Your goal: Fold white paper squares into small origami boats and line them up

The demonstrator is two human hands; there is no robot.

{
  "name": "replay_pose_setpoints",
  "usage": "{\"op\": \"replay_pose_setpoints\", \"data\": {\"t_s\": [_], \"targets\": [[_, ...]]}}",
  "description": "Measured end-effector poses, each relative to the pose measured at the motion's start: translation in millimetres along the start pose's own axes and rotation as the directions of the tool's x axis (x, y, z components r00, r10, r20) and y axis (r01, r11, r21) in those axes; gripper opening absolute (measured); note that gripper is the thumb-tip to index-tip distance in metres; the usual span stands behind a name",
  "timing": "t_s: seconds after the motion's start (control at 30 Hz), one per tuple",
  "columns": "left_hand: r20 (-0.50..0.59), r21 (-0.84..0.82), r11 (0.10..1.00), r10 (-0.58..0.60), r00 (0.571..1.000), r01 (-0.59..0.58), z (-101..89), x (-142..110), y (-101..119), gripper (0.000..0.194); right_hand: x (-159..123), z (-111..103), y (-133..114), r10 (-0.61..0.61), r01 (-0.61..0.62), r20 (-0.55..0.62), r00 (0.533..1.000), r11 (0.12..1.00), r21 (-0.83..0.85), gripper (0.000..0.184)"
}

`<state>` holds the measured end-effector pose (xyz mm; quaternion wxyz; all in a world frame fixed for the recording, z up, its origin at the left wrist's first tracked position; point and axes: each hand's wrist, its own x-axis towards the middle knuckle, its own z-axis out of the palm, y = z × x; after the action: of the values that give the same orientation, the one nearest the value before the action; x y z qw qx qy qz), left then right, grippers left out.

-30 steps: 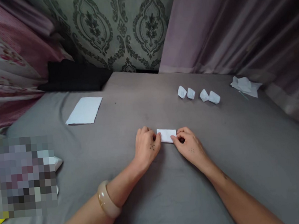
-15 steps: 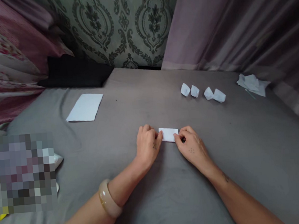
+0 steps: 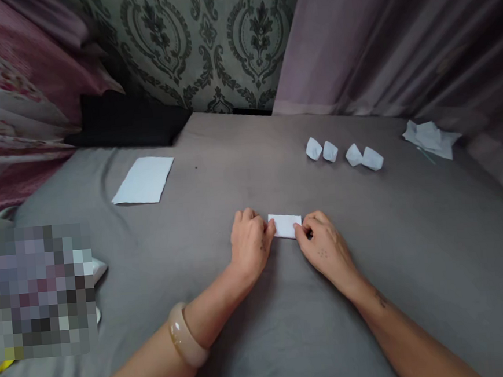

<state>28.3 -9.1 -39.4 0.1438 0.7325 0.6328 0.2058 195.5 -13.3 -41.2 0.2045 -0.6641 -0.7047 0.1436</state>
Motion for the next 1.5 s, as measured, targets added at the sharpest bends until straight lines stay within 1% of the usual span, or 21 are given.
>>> {"op": "replay_pose_setpoints", "data": {"t_s": [0.1,0.33,0.43,0.5,0.53,0.57,0.6,0.67,0.73,0.83,0.97,1.07,1.17,1.33,1.5], "targets": [[0.004,0.017,1.0,0.001,1.0,-0.001,0.5,0,0,0.036,0,0,-1,0.012,-0.012,-0.002,1.0,1.0,-0.013,0.027],[-0.01,0.059,0.998,0.034,0.999,-0.034,3.3,1,-1,0.034,-2,0,1,-0.013,0.013,-0.007,1.0,1.0,-0.022,0.028],[-0.015,0.067,0.997,0.032,0.999,-0.031,2.7,0,-1,0.028,-4,2,4,-0.033,0.033,-0.061,0.998,0.999,-0.009,0.022],[-0.023,0.058,0.998,0.03,0.999,-0.029,1.9,0,0,0.021,-5,3,4,-0.062,0.065,-0.138,0.988,0.998,0.016,0.015],[-0.028,0.057,0.997,0.047,0.998,-0.046,1.6,1,1,0.017,-5,3,4,-0.093,0.098,-0.167,0.982,0.995,0.023,0.013],[-0.031,0.063,0.995,0.079,0.996,-0.077,1.4,1,2,0.015,-6,3,3,-0.138,0.144,-0.173,0.975,0.989,0.019,0.013],[-0.027,0.077,0.989,0.126,0.992,-0.123,1.2,2,3,0.014,-6,2,1,-0.199,0.203,-0.151,0.968,0.979,0.01,0.014],[0.007,0.111,0.966,0.235,0.972,-0.234,0.1,4,4,0.018,-7,-1,-2,-0.323,0.323,-0.053,0.945,0.946,-0.016,0.021],[0.071,0.132,0.937,0.317,0.946,-0.324,-3.3,5,5,0.022,-8,-5,-5,-0.39,0.391,0.033,0.92,0.92,-0.038,0.028],[0.159,0.116,0.903,0.394,0.905,-0.414,-13.0,2,2,0.025,-13,-11,-7,-0.407,0.412,0.062,0.911,0.905,-0.107,0.031],[0.235,0.085,0.856,0.48,0.845,-0.509,-24.7,-11,-12,0.035,-26,-16,-14,-0.44,0.448,0.091,0.894,0.863,-0.234,0.036],[0.257,0.073,0.829,0.521,0.814,-0.554,-25.8,-20,-23,0.046,-37,-16,-26,-0.436,0.445,0.1,0.894,0.844,-0.299,0.04],[0.256,0.059,0.816,0.544,0.799,-0.575,-23.4,-23,-32,0.048,-47,-13,-37,-0.414,0.421,0.102,0.905,0.831,-0.364,0.043],[0.251,0.071,0.803,0.56,0.789,-0.592,-21.3,-20,-37,0.045,-58,-4,-44,-0.39,0.391,0.091,0.916,0.821,-0.416,0.048],[0.243,0.079,0.8,0.564,0.789,-0.595,-22.0,-21,-36,0.044,-61,3,-46,-0.323,0.325,0.076,0.943,0.856,-0.402,0.046]]}}
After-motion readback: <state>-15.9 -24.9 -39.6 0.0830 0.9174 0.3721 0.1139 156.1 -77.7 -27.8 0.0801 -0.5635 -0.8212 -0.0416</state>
